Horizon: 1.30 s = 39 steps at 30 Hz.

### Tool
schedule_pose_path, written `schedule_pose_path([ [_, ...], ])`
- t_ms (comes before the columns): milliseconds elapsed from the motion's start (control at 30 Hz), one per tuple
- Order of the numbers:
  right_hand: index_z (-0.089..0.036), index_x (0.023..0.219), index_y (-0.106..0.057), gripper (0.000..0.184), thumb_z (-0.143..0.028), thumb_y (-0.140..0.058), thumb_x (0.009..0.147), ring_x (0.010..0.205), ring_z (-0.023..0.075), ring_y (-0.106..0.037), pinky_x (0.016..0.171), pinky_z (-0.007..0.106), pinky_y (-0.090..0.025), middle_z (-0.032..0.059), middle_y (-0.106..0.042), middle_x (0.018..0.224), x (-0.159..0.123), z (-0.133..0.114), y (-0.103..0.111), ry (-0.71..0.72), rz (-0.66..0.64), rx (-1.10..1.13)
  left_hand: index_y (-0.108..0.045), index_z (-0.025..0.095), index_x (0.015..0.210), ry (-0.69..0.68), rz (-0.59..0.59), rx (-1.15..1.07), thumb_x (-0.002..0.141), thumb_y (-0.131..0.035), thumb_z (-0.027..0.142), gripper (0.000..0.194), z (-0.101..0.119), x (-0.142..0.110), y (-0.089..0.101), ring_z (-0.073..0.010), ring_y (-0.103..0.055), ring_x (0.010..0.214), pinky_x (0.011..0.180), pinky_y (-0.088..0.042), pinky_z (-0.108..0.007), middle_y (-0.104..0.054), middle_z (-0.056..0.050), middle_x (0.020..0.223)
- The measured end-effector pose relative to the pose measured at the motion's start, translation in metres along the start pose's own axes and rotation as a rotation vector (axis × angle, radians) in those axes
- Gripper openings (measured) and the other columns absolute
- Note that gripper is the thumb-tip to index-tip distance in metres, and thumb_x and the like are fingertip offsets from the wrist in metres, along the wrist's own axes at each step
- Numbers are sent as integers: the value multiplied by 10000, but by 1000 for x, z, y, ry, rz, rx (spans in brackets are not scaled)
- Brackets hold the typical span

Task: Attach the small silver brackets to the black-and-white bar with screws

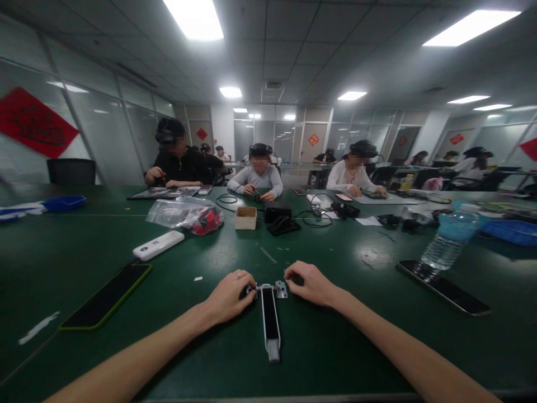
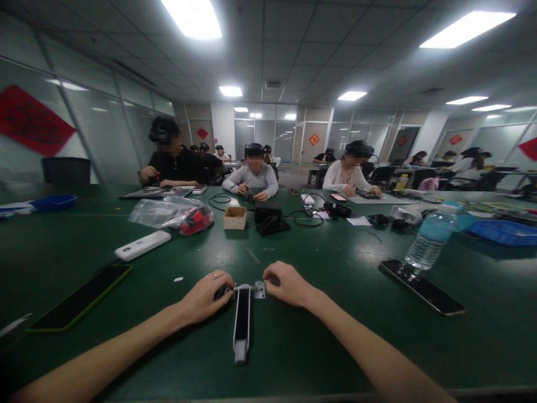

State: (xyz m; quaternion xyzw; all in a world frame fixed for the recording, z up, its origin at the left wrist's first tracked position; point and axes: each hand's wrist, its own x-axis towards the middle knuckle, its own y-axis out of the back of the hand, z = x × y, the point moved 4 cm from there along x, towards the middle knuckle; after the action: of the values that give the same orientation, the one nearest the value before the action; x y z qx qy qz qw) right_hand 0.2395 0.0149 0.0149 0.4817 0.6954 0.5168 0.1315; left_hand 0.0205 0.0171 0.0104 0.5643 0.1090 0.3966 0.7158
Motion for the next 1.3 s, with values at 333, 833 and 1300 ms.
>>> schedule_pose_path([
  [333, -177, 900, -623, 107, -231, -581, 817, 787, 145, -559, 716, 283, -475, 30, -625, 887, 0, -14, -13, 35, 10, 79, -572, 183, 924, -15, 14, 3, 857, -503, 226, 105, 0, 0, -1, -177, -543, 865, 791, -439, -308, -602, -48, 940],
  [833, -183, 885, -636, 97, -184, -586, 802, 783, 140, -574, 702, 265, -467, 25, -637, 871, -1, -16, -12, 39, 42, 106, -572, 185, 918, -15, 1, 2, 850, -510, 212, 96, 0, 1, -1, -175, -549, 867, 790, -438, -298, -607, -44, 938],
  [1300, -179, 886, -641, 103, -208, -603, 795, 771, 136, -565, 699, 265, -467, 19, -633, 863, -1, -15, -13, 38, 43, 134, -572, 183, 920, -26, 14, 15, 852, -513, 216, 96, -1, 0, -2, -179, -553, 856, 776, -441, -292, -600, -45, 929],
])
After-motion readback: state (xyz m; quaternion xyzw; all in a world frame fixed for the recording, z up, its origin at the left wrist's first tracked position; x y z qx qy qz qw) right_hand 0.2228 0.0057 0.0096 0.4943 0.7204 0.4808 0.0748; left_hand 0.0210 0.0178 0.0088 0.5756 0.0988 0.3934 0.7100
